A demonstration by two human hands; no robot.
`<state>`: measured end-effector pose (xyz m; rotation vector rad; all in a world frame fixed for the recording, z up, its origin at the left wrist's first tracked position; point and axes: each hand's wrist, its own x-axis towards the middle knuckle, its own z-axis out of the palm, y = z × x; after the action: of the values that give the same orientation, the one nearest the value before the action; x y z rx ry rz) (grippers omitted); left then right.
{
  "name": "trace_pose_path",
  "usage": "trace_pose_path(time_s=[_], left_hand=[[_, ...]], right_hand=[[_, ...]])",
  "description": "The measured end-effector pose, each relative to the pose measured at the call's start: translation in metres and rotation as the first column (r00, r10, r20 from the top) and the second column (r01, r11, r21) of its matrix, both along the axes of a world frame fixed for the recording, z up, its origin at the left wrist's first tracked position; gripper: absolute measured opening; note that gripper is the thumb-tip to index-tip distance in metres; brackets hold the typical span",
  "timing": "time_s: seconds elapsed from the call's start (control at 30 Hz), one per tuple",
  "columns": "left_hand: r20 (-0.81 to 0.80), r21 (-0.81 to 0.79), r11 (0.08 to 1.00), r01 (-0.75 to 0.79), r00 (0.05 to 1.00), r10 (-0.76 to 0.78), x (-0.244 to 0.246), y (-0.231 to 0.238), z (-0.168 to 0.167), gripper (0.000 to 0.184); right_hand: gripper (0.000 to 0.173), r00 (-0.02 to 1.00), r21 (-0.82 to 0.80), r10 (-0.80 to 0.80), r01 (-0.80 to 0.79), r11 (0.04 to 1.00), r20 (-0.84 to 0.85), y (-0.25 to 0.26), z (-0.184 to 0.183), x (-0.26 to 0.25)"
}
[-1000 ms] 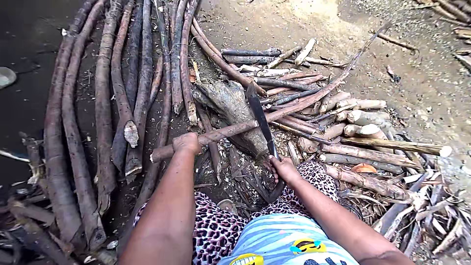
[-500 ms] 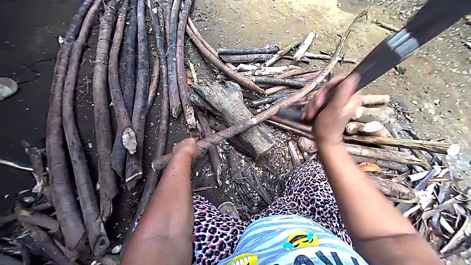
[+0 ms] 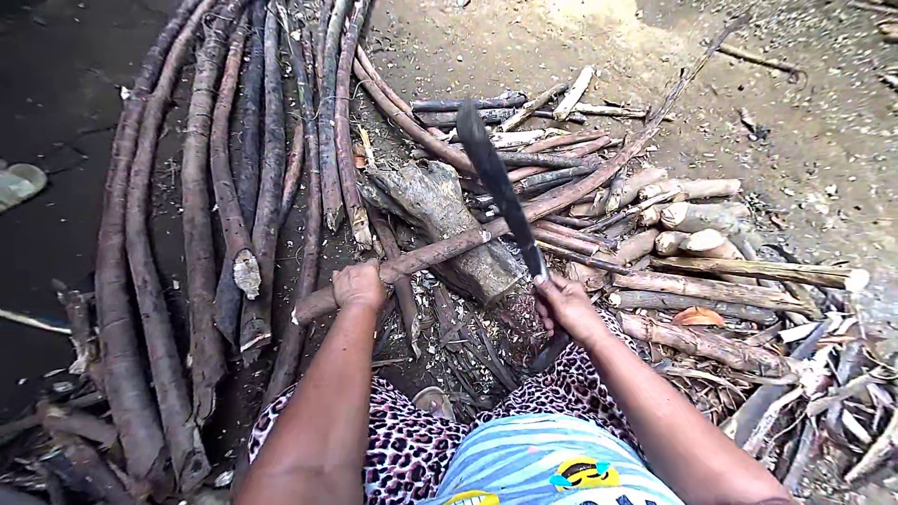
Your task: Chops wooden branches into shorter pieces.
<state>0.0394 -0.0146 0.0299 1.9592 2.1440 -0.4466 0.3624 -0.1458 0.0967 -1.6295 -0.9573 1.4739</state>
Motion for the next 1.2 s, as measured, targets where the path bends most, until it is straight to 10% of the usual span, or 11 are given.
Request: trace_pose_path(time_s=[0.1,0.23,0.33,0.43,0.5,0.57,0.63,0.8,1.0,1.2], left_hand=[[0.005,0.024,1.0,-0.002,1.0,0.002,-0.002,-0.005,0.0,0.037],[-0.021,0.051,0.999,-0.009,1.0,0.01,0.002,-0.009,-0.003,0.036],[-0.045,0.051,0.999,-0.011,0.999,0.014,0.004,-0.008,-0.002,0.037],[-0.059,0.047,0.999,-0.011,0.998,0.014,0.004,-0.007,-0.001,0.036],[-0.056,0.034,0.999,-0.022,0.998,0.024,0.006,-0.007,0.0,0.035],[-0.051,-0.011,0.999,-0.042,0.998,0.042,0.007,-0.006,0.002,0.036],[-0.016,-0.047,0.998,-0.032,0.999,0.031,-0.003,-0.007,0.005,0.042],[0.395,-0.394,0.917,0.069,0.913,0.101,-0.042,0.014,0.016,0.061],[0.154,-0.365,0.93,-0.029,0.984,0.091,-0.027,0.001,0.011,0.066],[0.046,-0.262,0.964,-0.034,0.998,0.048,-0.013,-0.019,0.021,0.059]], right_hand=[[0.029,0.998,0.391,-0.052,0.055,0.919,-0.017,0.01,0.055,0.016],[0.028,0.984,0.862,-0.168,0.137,0.489,-0.061,0.05,0.132,0.033],[0.028,0.924,0.914,-0.303,0.314,0.257,-0.233,0.089,0.146,0.018],[0.033,0.863,0.741,-0.458,0.162,0.652,0.214,0.059,0.032,-0.005],[0.047,0.833,0.141,-0.044,-0.04,0.989,0.552,0.012,-0.069,-0.023],[0.05,0.814,-0.318,0.327,-0.186,0.93,0.48,0.002,-0.104,-0.034],[0.044,0.835,-0.423,0.406,-0.238,0.874,0.37,0.003,-0.095,-0.035],[0.038,0.961,-0.365,0.244,-0.183,0.913,0.128,-0.002,-0.088,-0.009],[0.045,0.859,-0.346,0.325,-0.188,0.919,0.397,-0.01,-0.096,-0.021],[0.033,0.999,-0.271,0.014,-0.005,0.963,0.032,-0.001,-0.041,-0.017]])
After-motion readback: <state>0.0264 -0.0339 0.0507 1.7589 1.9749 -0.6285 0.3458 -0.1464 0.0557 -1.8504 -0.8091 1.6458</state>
